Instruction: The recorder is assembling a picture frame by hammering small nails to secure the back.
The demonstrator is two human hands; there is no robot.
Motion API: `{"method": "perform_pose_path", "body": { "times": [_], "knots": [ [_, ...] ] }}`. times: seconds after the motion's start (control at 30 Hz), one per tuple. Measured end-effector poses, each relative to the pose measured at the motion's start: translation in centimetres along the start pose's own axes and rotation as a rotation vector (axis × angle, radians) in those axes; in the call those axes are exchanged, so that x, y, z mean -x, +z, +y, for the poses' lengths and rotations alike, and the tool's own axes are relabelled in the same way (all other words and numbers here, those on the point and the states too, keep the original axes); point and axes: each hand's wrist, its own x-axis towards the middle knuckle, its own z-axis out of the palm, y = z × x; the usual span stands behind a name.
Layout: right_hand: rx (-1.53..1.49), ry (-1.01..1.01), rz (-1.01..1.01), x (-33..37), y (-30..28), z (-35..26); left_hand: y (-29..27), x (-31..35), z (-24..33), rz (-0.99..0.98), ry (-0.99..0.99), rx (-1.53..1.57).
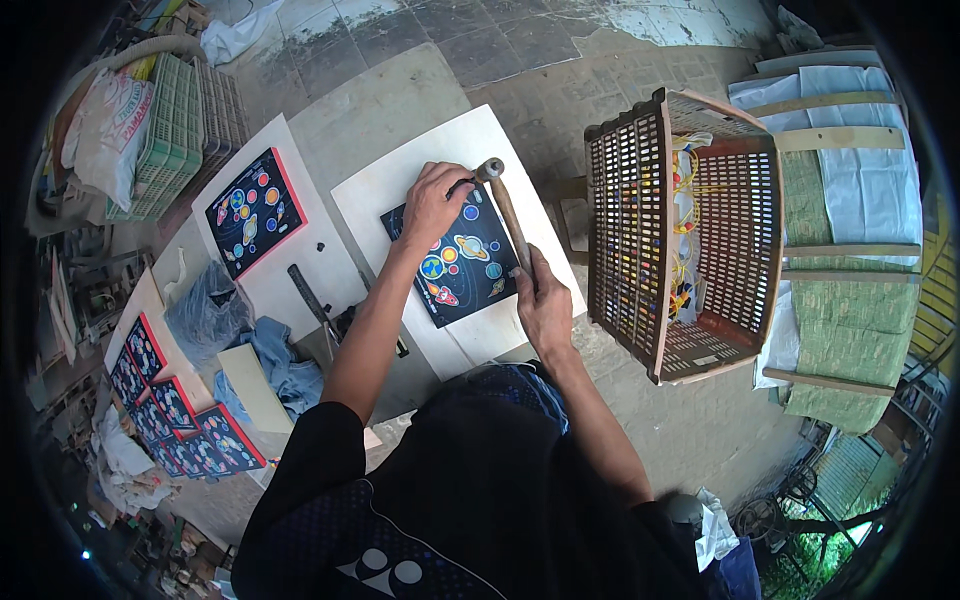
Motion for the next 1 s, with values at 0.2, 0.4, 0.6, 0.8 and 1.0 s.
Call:
{"method": "perform_pose_path", "body": {
  "times": [0.2,0.4,0.6,0.8,1.0],
  "knots": [
    [0.059,-0.017,0.012,-0.2,0.4,-0.7,-0.1,0.0,0.0,-0.012,-0.035,0.016],
    [0.174,-0.029,-0.029,-0.8,0.8,-0.3,-0.1,0.2,-0.1,-0.038,-0.083,0.034],
    [0.108,0.002,-0.005,-0.5,1.0,-0.6,-0.2,0.2,-0.5,-0.024,-0.046,0.063],
    [0.034,0.024,-0.030,-0.5,0.9,-0.3,-0.5,0.2,-0.7,-0.032,-0.053,0.096],
    [-0.032,0.003,0.047,-0.3,0.9,-1.3,-0.7,0.2,-0.7,-0.036,-0.076,0.147]
  ]
}}
